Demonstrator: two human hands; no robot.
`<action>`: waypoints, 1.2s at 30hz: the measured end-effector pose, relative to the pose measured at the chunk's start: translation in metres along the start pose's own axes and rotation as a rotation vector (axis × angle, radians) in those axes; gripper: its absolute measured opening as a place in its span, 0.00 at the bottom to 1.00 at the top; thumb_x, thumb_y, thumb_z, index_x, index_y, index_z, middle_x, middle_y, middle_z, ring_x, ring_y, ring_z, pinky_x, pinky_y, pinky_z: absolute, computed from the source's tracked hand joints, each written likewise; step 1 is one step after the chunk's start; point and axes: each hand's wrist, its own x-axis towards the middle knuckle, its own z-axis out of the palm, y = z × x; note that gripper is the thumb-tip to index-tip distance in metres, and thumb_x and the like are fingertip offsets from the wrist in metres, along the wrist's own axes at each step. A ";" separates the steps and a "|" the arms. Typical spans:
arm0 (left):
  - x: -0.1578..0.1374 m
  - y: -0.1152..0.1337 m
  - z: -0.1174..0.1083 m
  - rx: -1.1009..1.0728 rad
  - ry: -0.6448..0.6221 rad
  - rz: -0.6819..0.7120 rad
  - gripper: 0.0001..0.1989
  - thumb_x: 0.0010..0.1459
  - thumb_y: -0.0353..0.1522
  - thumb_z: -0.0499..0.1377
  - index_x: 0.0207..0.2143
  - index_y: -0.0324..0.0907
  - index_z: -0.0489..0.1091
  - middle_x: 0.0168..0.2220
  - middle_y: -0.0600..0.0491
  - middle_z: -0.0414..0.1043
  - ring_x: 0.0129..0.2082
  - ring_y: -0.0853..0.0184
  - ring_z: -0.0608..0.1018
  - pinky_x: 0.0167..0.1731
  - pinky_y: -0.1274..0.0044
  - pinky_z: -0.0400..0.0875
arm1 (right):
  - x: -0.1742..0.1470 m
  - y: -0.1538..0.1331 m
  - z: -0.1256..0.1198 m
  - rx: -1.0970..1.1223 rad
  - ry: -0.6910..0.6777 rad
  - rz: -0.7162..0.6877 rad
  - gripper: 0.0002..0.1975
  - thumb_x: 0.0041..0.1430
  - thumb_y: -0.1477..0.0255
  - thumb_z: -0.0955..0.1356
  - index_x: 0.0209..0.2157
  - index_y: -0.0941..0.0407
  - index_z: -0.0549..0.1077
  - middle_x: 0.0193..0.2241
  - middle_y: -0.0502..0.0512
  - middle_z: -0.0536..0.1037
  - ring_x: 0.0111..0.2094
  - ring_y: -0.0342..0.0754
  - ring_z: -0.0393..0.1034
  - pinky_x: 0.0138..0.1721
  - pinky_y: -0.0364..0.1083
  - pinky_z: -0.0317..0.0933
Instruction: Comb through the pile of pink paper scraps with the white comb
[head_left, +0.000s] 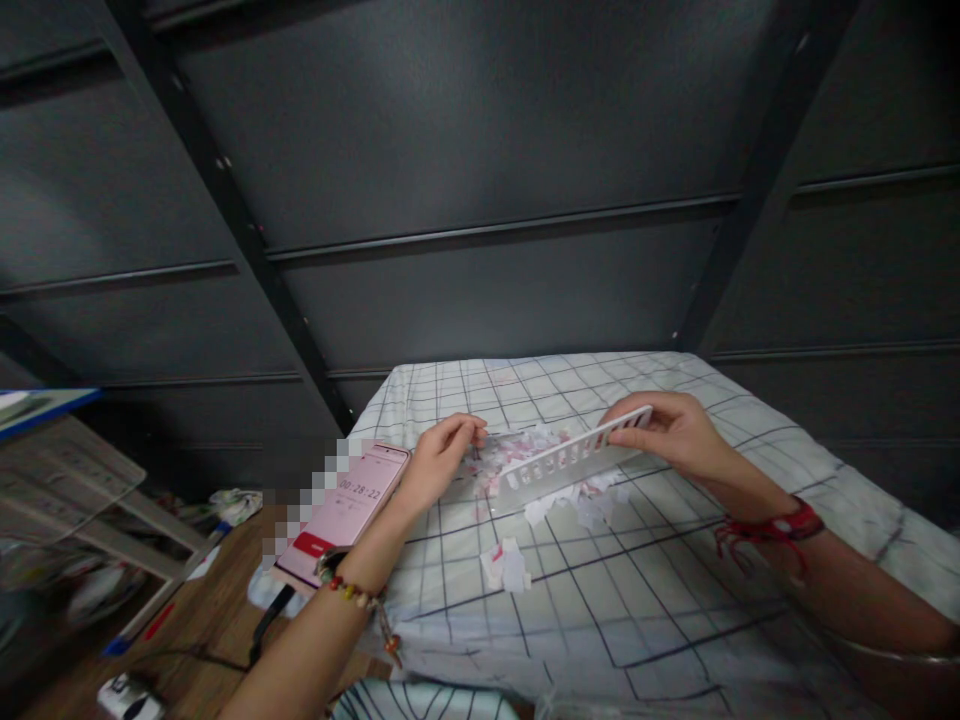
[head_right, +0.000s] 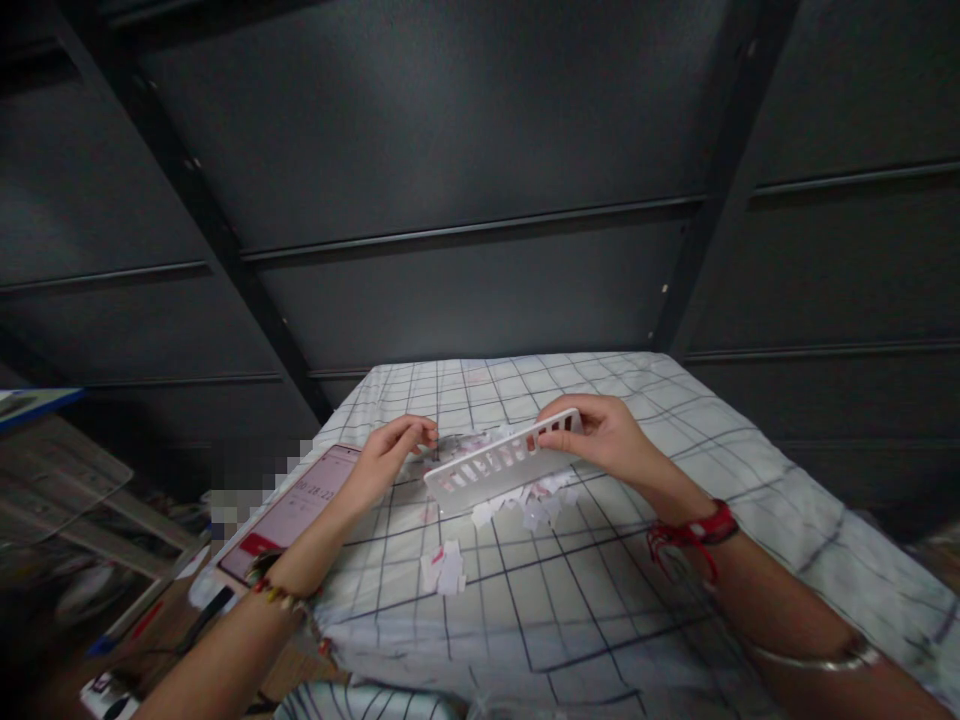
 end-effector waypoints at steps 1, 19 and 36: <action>0.000 -0.001 0.000 0.003 0.001 0.001 0.10 0.57 0.34 0.50 0.31 0.39 0.68 0.29 0.51 0.71 0.31 0.68 0.72 0.35 0.75 0.67 | 0.000 0.000 -0.001 0.001 0.008 0.002 0.08 0.39 0.64 0.73 0.21 0.53 0.74 0.20 0.50 0.76 0.23 0.43 0.69 0.24 0.42 0.63; 0.000 0.002 0.001 -0.017 -0.005 -0.003 0.10 0.57 0.34 0.50 0.30 0.38 0.68 0.29 0.51 0.70 0.31 0.68 0.72 0.34 0.75 0.66 | 0.000 -0.003 -0.011 0.012 0.058 -0.012 0.09 0.39 0.64 0.73 0.21 0.53 0.73 0.19 0.49 0.75 0.22 0.43 0.69 0.22 0.42 0.62; 0.001 0.000 0.002 -0.011 -0.005 -0.002 0.10 0.56 0.34 0.50 0.31 0.39 0.68 0.29 0.51 0.70 0.31 0.68 0.72 0.34 0.76 0.66 | 0.000 -0.001 -0.028 0.009 0.035 -0.070 0.04 0.40 0.71 0.73 0.22 0.54 0.75 0.20 0.50 0.76 0.23 0.42 0.70 0.23 0.40 0.62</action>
